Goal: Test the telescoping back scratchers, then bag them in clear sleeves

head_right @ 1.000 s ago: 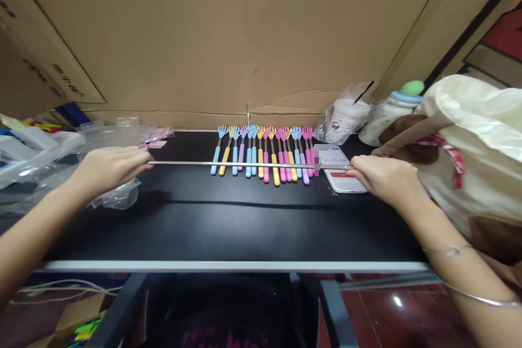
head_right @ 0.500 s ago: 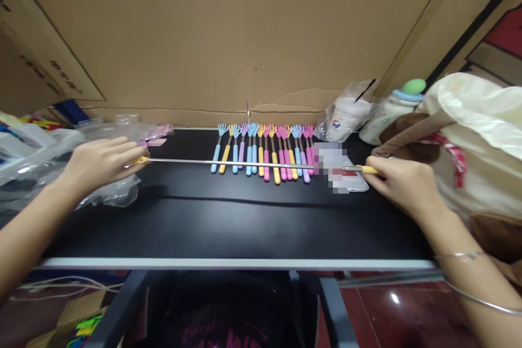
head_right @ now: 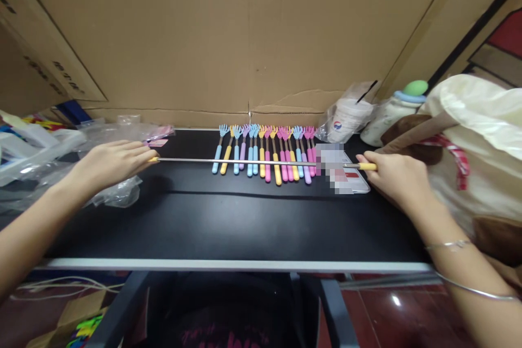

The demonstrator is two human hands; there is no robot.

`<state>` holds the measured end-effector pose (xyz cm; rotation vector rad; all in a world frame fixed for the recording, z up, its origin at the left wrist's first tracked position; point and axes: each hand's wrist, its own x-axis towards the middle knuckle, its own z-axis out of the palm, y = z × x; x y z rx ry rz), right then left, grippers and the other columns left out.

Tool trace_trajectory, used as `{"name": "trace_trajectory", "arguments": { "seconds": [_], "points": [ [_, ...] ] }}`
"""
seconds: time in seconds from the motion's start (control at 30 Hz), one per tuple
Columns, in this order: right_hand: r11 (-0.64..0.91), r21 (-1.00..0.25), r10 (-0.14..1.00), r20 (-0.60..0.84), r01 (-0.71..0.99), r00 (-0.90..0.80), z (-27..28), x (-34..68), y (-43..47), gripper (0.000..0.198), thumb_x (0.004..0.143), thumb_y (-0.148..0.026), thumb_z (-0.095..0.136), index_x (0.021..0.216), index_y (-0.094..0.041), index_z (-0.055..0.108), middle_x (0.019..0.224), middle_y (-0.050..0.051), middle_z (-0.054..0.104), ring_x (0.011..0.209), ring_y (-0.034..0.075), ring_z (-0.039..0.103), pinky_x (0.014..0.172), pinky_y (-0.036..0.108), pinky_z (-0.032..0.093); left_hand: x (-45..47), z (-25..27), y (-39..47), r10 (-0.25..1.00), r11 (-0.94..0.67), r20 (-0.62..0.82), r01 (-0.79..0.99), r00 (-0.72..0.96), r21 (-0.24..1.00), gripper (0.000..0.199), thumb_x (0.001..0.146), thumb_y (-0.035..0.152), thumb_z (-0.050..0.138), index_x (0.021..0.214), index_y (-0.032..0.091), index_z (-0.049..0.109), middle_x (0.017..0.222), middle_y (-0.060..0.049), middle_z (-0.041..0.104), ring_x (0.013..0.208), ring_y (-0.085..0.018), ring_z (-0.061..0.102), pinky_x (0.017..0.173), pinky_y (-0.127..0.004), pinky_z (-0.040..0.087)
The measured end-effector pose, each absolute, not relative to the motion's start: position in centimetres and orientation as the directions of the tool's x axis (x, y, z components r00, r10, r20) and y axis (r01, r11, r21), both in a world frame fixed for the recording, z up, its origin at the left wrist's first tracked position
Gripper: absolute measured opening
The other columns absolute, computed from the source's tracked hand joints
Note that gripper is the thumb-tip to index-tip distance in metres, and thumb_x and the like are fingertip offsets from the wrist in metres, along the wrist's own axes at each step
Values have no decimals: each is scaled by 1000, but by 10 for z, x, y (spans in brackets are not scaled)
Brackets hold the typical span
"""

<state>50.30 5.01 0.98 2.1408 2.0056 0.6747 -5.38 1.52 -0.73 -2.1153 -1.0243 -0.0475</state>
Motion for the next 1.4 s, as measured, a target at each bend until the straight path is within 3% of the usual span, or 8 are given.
{"name": "trace_trajectory", "arguments": {
  "seconds": [0.13, 0.3, 0.4, 0.8, 1.0, 1.13, 1.27, 1.4],
  "points": [
    [-23, 414, 966, 244, 910, -87, 6, 469, 43, 38, 94, -39, 36, 96, -20, 69, 83, 13, 71, 74, 23, 63, 54, 28, 22, -33, -12, 17, 572, -444, 370, 656, 732, -611, 39, 100, 27, 32, 76, 17, 60, 71, -4, 66, 68, -18, 62, 62, -27, 38],
    [282, 319, 905, 224, 905, -361, 1, 385, 22, 24, 86, -29, 47, 92, -23, 70, 84, 7, 74, 67, 20, 64, 53, 28, 22, 53, -17, 11, 441, -634, 395, 591, 806, -499, 34, 99, 27, 37, 71, 18, 55, 57, -1, 58, 51, -14, 55, 52, -26, 31],
    [391, 291, 883, 149, 873, -445, 2, 348, 12, 26, 88, -24, 43, 94, -22, 68, 81, 7, 73, 65, 19, 64, 52, 27, 21, 89, -19, 8, 448, -653, 383, 589, 808, -477, 31, 97, 24, 42, 68, 18, 51, 55, 0, 57, 48, -14, 55, 47, -27, 26],
    [430, 204, 893, 50, 880, -448, -2, 325, 8, 31, 96, -33, 38, 101, -24, 67, 82, 8, 72, 74, 22, 66, 53, 27, 26, 113, -6, -3, 622, -651, 264, 674, 738, -349, 28, 94, 27, 50, 69, 16, 56, 60, -4, 63, 51, -18, 62, 42, -28, 18],
    [449, 192, 875, 101, 873, -473, -3, 322, 11, 25, 94, -29, 42, 100, -23, 66, 85, 7, 73, 73, 21, 66, 53, 26, 24, 118, -9, 0, 585, -640, 333, 673, 740, -371, 27, 93, 27, 52, 68, 17, 54, 61, -3, 64, 52, -18, 62, 42, -29, 18],
    [416, 279, 864, 176, 866, -472, -5, 326, 11, 26, 93, -30, 41, 98, -22, 65, 81, 7, 72, 66, 20, 65, 50, 26, 17, 113, -14, 6, 513, -651, 410, 654, 754, -386, 29, 95, 29, 48, 68, 17, 53, 57, 0, 59, 50, -14, 58, 44, -27, 23],
    [312, 362, 837, 332, 878, -435, -4, 366, 22, 25, 91, -23, 40, 95, -21, 65, 84, 7, 72, 58, 16, 60, 49, 27, 16, 83, -7, 15, 475, -584, 448, 652, 757, -483, 30, 98, 27, 41, 73, 18, 55, 62, -1, 59, 58, -15, 58, 48, -27, 27],
    [102, 425, 885, 374, 899, -278, -1, 447, 45, 23, 91, -31, 43, 90, -20, 64, 86, 9, 72, 59, 17, 57, 50, 27, 16, 16, 0, 21, 601, -434, 436, 732, 670, -526, 28, 97, 27, 44, 74, 19, 57, 68, -3, 62, 68, -17, 60, 50, -28, 28]
  ]
}}
